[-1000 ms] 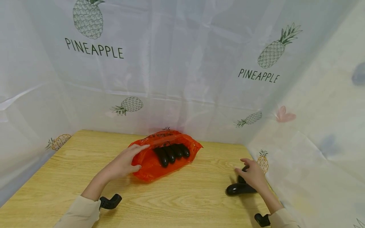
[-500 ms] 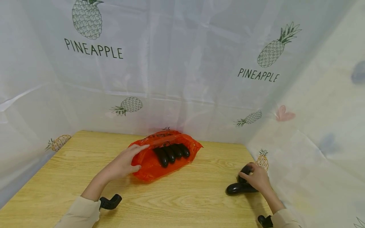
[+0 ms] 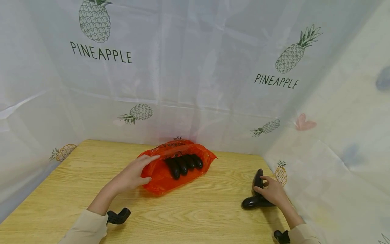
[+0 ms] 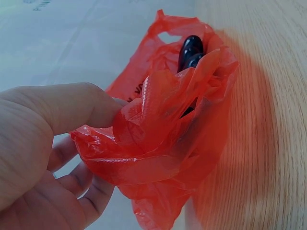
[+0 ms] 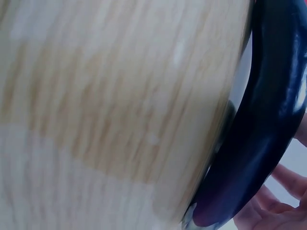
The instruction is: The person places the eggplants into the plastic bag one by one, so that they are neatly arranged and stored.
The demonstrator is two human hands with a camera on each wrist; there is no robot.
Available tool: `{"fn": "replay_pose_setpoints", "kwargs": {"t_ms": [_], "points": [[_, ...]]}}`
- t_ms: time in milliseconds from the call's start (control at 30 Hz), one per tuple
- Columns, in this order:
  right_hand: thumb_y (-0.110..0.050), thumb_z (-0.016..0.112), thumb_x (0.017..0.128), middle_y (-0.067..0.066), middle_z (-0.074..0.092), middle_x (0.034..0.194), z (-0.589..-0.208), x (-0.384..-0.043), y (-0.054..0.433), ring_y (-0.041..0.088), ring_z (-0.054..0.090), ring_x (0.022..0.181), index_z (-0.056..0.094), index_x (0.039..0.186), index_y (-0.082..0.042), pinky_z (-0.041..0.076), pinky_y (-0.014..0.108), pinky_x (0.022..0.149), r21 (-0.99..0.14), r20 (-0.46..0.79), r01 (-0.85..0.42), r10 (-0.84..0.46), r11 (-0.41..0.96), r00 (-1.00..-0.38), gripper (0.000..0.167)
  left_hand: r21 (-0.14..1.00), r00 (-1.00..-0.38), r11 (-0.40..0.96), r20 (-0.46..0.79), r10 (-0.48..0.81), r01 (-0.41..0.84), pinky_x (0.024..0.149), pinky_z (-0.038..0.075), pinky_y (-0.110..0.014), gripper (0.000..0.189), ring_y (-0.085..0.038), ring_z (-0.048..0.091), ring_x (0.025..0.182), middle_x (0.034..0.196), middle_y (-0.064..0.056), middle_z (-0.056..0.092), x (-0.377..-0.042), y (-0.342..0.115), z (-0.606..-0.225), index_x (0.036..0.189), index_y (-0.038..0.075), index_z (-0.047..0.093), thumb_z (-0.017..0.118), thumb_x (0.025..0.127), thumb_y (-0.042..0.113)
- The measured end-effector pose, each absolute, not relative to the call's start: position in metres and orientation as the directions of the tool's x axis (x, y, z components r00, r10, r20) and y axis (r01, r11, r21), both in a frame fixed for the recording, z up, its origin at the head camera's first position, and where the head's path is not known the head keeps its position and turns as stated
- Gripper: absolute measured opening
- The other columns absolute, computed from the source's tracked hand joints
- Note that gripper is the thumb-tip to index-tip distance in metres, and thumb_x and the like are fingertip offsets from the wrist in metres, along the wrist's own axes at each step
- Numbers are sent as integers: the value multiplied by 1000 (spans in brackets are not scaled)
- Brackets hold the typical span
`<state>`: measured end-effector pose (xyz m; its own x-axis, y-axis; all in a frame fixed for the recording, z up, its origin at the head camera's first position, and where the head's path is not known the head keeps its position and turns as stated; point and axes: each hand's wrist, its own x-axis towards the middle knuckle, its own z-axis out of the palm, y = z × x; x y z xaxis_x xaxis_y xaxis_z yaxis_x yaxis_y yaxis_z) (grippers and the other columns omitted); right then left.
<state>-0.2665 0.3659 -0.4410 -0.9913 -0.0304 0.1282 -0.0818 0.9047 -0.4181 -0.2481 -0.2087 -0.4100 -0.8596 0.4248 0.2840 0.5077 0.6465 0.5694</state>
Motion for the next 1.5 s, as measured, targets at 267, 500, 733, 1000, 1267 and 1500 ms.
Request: {"fn": "replay_pose_setpoints", "kwargs": {"t_ms": [267,500,733,1000,1267,1500], "points": [[-24,82,93,33,71,113,-439,-269,361,42,72,92,57,143,9,59,56,76,-406,147,-125,-71,905,-987,65,581,-865,645,271,422,497,101,55,-51,80,-36,55,131,150,-13,52,-249,-209,-411,162,13,45,81,91,3],[-24,83,91,30,73,110,-437,-273,361,41,72,91,56,144,10,58,58,79,-410,128,-126,-80,903,-989,68,586,-865,641,266,424,495,100,56,-50,80,-35,56,129,150,-13,52,-250,-210,-412,162,13,44,81,91,3],[-22,82,92,31,73,111,-437,-274,360,42,72,93,56,146,9,58,58,80,-424,110,-115,-75,898,-991,68,585,-864,641,267,426,497,100,55,-50,80,-35,56,130,150,-13,52,-250,-209,-411,162,12,45,81,91,3],[-18,78,95,36,69,123,-441,-273,357,21,61,59,56,150,3,44,35,56,-464,155,-126,-60,877,-986,63,587,-862,635,274,426,501,99,56,-52,80,-37,56,129,149,-15,53,-250,-208,-410,161,11,46,81,90,2],[-17,80,94,34,69,125,-429,-271,338,36,77,92,56,150,1,56,33,60,-509,175,-186,-110,840,-978,64,589,-866,640,267,422,494,100,57,-50,80,-37,55,131,151,-14,51,-248,-209,-409,162,11,45,81,91,3],[-17,81,93,27,71,126,-414,-262,313,29,77,89,59,150,-4,58,34,64,-528,180,-241,-170,815,-969,63,590,-863,635,271,426,499,99,57,-50,79,-37,56,130,150,-15,52,-248,-209,-409,161,11,45,81,91,2]]}}
